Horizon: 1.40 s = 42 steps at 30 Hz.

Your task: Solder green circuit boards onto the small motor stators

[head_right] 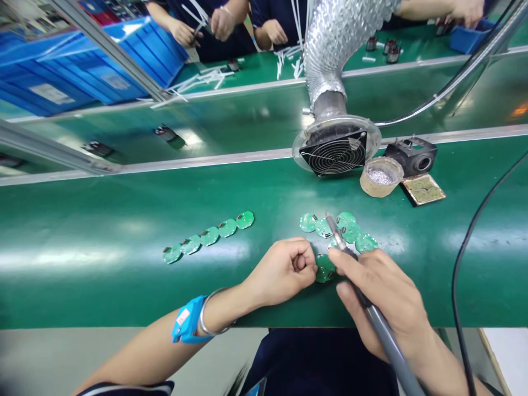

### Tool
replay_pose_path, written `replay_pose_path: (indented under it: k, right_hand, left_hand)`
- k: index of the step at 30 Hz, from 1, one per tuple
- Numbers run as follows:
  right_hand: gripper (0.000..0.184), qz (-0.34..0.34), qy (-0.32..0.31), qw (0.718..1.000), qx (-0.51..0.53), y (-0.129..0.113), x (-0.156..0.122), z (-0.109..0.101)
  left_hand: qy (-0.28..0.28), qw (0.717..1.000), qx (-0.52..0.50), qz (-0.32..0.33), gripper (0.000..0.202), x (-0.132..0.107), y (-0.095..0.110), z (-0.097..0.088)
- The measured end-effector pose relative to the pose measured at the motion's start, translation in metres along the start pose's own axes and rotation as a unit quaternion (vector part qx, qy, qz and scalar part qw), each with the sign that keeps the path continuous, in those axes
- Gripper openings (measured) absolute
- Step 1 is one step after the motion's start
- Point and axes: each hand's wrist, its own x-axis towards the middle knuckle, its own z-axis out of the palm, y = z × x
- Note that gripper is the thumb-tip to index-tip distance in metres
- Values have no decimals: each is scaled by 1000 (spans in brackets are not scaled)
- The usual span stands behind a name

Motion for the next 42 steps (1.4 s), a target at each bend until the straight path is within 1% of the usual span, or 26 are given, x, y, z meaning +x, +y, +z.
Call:
replay_pose_path:
  k: [3, 6, 9, 13, 16, 21, 27, 31, 33, 37, 40, 42]
  right_hand:
    - [39, -6, -5, 1000, -12, -14, -6, -15]
    - [33, -15, -24, 999, -24, -22, -8, -20]
    - [32, -27, -31, 999, -29, -23, -8, -17]
    - [35, -22, -2, 1000, -16, -19, -8, -10]
    - [35, -27, -3, 1000, -11, -18, -8, -7]
    - [33, -51, -35, 997, -41, -18, -13, -8]
    - [34, -107, -75, 990, -54, -11, -16, -8]
    - [34, -143, -89, 984, -55, -7, -17, -8]
    - [34, -137, -85, 985, -56, -8, -18, -10]
    - [35, -81, -57, 993, -56, -14, -15, -18]
    - [38, -77, -18, 995, -55, -14, -10, -21]
    - [42, -71, 22, 995, -65, -7, -9, -16]
  left_hand:
    - [-2, 1000, 5, -10, 13, 1, 1, 0]
    - [-1, 1000, 6, -13, 14, 1, 2, 0]
    - [-4, 1000, 5, -7, 15, 1, 2, 0]
    - [-7, 1000, 2, -7, 15, 0, 1, -1]
    - [-9, 1000, 4, -12, 15, 0, 1, -1]
    - [-20, 999, 8, -24, 15, 2, 2, -1]
    - [-26, 999, 14, -36, 16, 3, 4, -2]
    - [-28, 998, 19, -45, 16, 4, 5, -2]
    - [-27, 998, 22, -46, 16, 4, 6, -2]
    - [-24, 999, 31, -38, 17, 3, 6, -2]
    - [-23, 999, 35, -30, 18, 4, 6, -2]
    - [-25, 999, 34, -33, 18, 4, 7, -2]
